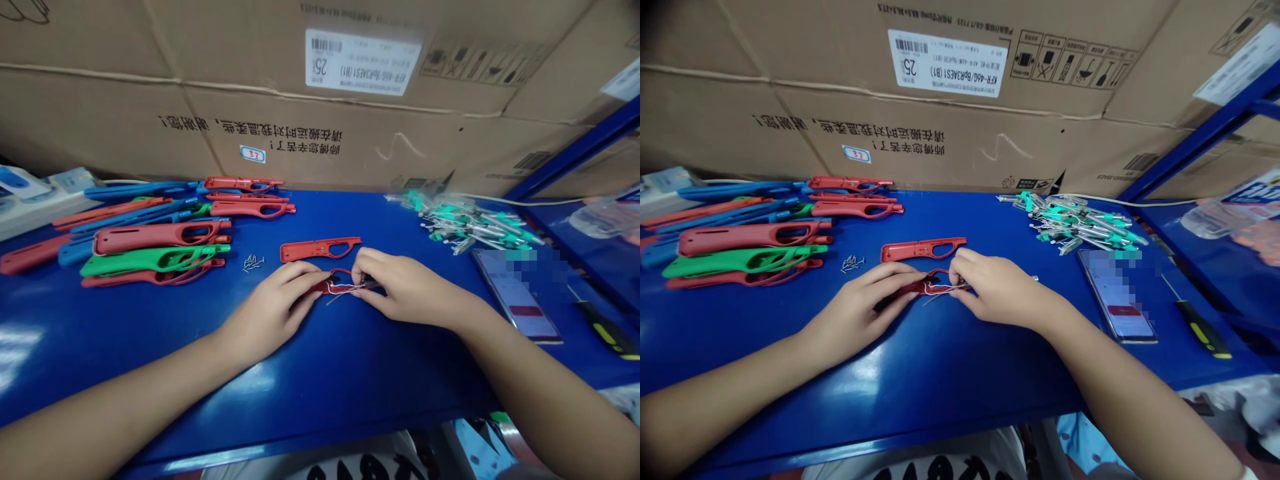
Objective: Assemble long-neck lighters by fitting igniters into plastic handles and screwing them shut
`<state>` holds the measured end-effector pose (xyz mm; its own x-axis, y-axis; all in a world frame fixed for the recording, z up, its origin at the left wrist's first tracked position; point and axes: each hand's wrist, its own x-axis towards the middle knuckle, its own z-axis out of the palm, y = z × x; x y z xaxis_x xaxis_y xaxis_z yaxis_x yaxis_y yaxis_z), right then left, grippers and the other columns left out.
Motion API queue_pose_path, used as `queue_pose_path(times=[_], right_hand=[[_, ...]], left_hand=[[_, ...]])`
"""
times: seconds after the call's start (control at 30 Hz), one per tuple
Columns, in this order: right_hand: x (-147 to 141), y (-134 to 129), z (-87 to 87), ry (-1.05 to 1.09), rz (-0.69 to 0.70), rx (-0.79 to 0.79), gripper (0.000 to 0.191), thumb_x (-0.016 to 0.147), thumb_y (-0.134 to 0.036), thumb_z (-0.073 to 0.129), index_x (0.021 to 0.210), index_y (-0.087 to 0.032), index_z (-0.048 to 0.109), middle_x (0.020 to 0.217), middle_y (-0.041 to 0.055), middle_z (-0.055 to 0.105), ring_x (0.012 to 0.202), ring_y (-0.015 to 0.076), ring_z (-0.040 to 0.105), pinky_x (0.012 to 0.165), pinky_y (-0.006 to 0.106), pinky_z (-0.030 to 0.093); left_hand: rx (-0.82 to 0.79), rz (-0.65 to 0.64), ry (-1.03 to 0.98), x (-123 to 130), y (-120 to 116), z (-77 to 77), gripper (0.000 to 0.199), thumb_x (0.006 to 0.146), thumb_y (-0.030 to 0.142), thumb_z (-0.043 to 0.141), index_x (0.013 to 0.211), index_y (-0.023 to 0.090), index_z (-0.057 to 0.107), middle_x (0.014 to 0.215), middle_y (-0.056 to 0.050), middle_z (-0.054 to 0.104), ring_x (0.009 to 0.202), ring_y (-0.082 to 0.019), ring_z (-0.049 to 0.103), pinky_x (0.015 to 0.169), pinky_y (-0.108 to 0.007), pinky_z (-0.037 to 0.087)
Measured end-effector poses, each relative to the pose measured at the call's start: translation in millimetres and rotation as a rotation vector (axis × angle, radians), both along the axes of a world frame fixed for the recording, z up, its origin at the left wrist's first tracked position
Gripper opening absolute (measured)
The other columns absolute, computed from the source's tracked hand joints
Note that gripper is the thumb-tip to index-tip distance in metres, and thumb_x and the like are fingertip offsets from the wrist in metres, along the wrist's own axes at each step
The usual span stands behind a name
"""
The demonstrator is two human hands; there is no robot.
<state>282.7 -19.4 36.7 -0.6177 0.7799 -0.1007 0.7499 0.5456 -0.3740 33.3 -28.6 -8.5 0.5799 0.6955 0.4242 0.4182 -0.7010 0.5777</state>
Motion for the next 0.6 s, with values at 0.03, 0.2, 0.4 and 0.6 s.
queue_pose_path(times=[0.03, 0.2, 0.4, 0.6], right_hand=[[-0.1, 0.1, 0.2, 0.005, -0.006, -0.004, 0.008, 0.092, -0.022, 0.059, 0.097, -0.020, 0.053, 0.102, 0.0038, 0.059, 0.078, 0.0153, 0.054, 0.064, 0.027, 0.036], [1.3, -0.2, 2.1, 0.041, -0.015, -0.025, 0.011, 0.090, -0.021, 0.061, 0.097, -0.020, 0.052, 0.102, 0.0045, 0.059, 0.079, 0.0159, 0.054, 0.066, 0.027, 0.036], [4.5, -0.9, 4.2, 0.114, -0.029, -0.053, 0.015, 0.086, -0.016, 0.057, 0.099, -0.021, 0.054, 0.101, 0.0046, 0.061, 0.080, 0.0164, 0.055, 0.068, 0.027, 0.038], [4.8, -0.6, 1.8, 0.094, 0.009, -0.035, 0.009, 0.093, -0.019, 0.053, 0.100, -0.020, 0.057, 0.104, 0.0060, 0.060, 0.084, 0.0168, 0.056, 0.071, 0.028, 0.040]], left_hand=[[0.000, -0.001, -0.001, 0.0, 0.2, -0.1, 0.027, 0.099, 0.013, 0.055, 0.124, 0.016, 0.064, 0.115, -0.008, 0.066, 0.106, -0.018, 0.065, 0.095, -0.034, 0.055], [0.008, 0.005, -0.006, 0.5, 0.0, 0.1, 0.026, 0.098, 0.014, 0.056, 0.121, 0.017, 0.066, 0.113, -0.009, 0.067, 0.103, -0.019, 0.066, 0.093, -0.036, 0.057], [0.031, 0.013, -0.015, 0.9, 0.0, 1.0, 0.024, 0.097, 0.014, 0.057, 0.118, 0.018, 0.067, 0.111, -0.009, 0.069, 0.101, -0.019, 0.068, 0.091, -0.038, 0.059], [0.039, 0.015, -0.024, 1.8, 0.5, 1.0, 0.023, 0.097, 0.013, 0.058, 0.117, 0.016, 0.069, 0.110, -0.009, 0.069, 0.100, -0.019, 0.068, 0.090, -0.036, 0.059]])
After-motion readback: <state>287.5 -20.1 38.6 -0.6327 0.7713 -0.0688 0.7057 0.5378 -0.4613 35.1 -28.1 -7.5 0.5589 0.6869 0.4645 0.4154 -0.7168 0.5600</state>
